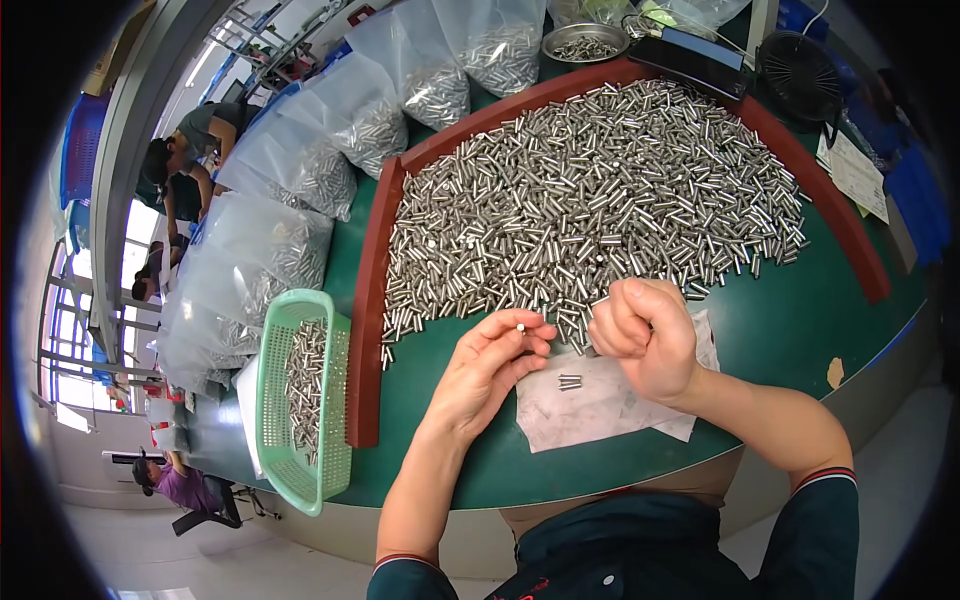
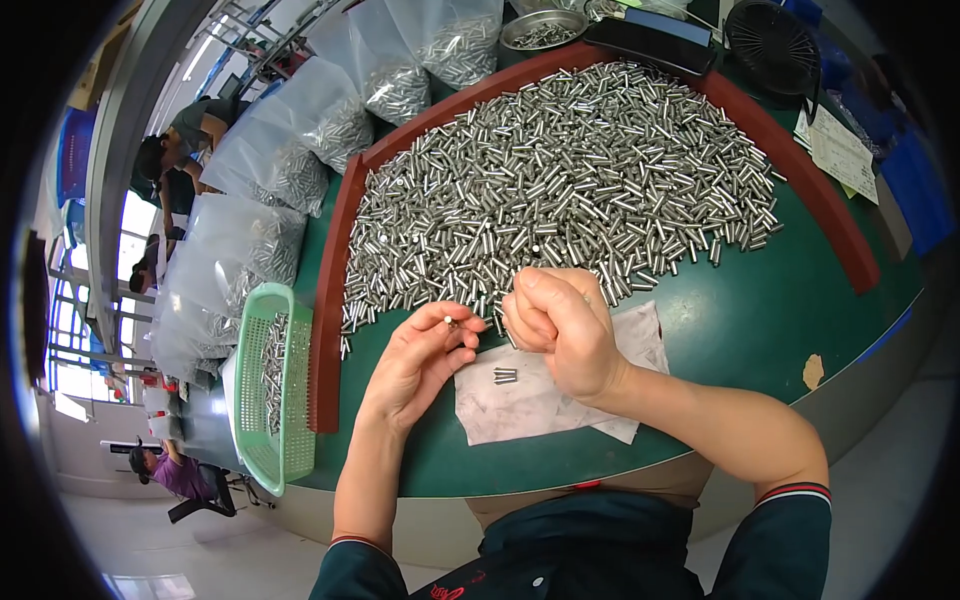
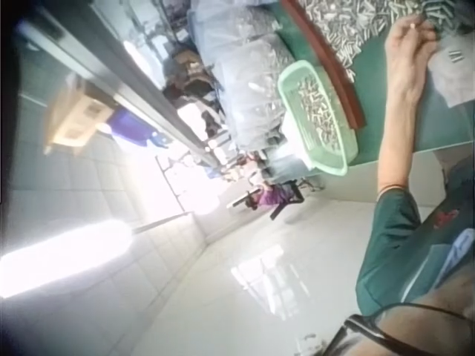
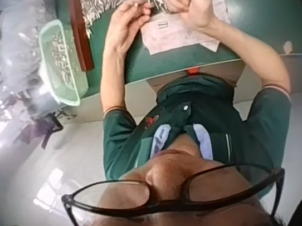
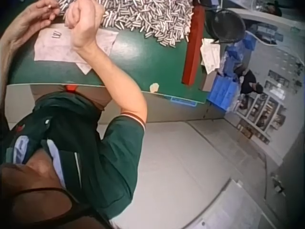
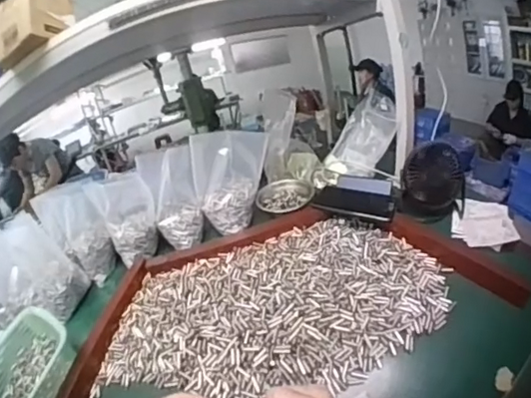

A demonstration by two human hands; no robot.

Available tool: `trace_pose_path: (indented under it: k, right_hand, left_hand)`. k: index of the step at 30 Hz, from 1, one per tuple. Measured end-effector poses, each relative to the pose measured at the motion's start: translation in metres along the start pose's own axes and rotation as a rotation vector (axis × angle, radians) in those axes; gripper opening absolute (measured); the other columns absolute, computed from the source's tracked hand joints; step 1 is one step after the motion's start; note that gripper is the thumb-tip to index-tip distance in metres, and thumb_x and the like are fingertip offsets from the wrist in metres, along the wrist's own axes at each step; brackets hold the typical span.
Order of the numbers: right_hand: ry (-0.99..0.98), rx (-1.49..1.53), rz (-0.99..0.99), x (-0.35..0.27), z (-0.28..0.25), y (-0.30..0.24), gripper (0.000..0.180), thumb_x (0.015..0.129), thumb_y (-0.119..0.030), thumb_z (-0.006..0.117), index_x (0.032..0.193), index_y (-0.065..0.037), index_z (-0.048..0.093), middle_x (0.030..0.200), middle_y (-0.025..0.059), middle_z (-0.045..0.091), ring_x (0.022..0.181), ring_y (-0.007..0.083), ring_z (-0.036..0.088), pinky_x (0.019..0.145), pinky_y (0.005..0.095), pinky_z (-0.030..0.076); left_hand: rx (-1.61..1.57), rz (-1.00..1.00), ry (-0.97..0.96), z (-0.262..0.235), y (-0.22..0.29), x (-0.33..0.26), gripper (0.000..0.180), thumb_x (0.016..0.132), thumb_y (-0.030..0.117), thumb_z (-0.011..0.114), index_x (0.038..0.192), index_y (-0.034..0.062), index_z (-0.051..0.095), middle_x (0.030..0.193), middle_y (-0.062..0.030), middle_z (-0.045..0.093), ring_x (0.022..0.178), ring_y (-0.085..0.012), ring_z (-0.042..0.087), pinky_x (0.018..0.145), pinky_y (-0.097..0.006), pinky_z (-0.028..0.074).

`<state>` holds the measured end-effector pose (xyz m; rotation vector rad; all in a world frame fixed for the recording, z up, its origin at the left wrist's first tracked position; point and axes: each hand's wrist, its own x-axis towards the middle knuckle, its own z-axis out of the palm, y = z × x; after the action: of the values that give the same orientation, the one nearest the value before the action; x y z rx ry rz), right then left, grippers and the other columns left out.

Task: Sorting and inspecting small metal connector pins at a factory workbench.

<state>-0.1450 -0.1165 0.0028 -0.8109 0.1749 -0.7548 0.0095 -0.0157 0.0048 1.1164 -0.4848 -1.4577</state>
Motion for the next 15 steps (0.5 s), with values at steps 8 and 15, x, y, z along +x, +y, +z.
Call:
trace_pose_path:
  k: [8, 15]
  right_hand:
    - [-0.031, 0.011, 0.01, 0.0, 0.0, 0.002, 0.039, 0.086, -0.02, 0.033, 0.049, -0.011, 0.026, 0.04, -0.0013, 0.024, 0.038, 0.0086, 0.016, 0.039, 0.0251, 0.017]
    - [-0.031, -0.003, 0.068, -0.006, 0.003, 0.006, 0.04, 0.086, -0.019, 0.035, 0.049, -0.01, 0.028, 0.042, -0.002, 0.025, 0.039, 0.0085, 0.021, 0.039, 0.0244, 0.018]
  left_hand:
    - [0.781, 0.13, 0.075, 0.01, 0.004, -0.011, 0.012, 0.072, 0.003, 0.065, 0.068, 0.0043, 0.053, 0.058, 0.0063, 0.041, 0.052, -0.0013, 0.033, 0.044, -0.019, 0.027]
    - [1.272, 0.403, -0.06, 0.022, 0.0, -0.012, 0.016, 0.063, 0.007, 0.066, 0.076, 0.0012, 0.058, 0.063, -0.0073, 0.05, 0.056, -0.0207, 0.049, 0.051, -0.032, 0.04]
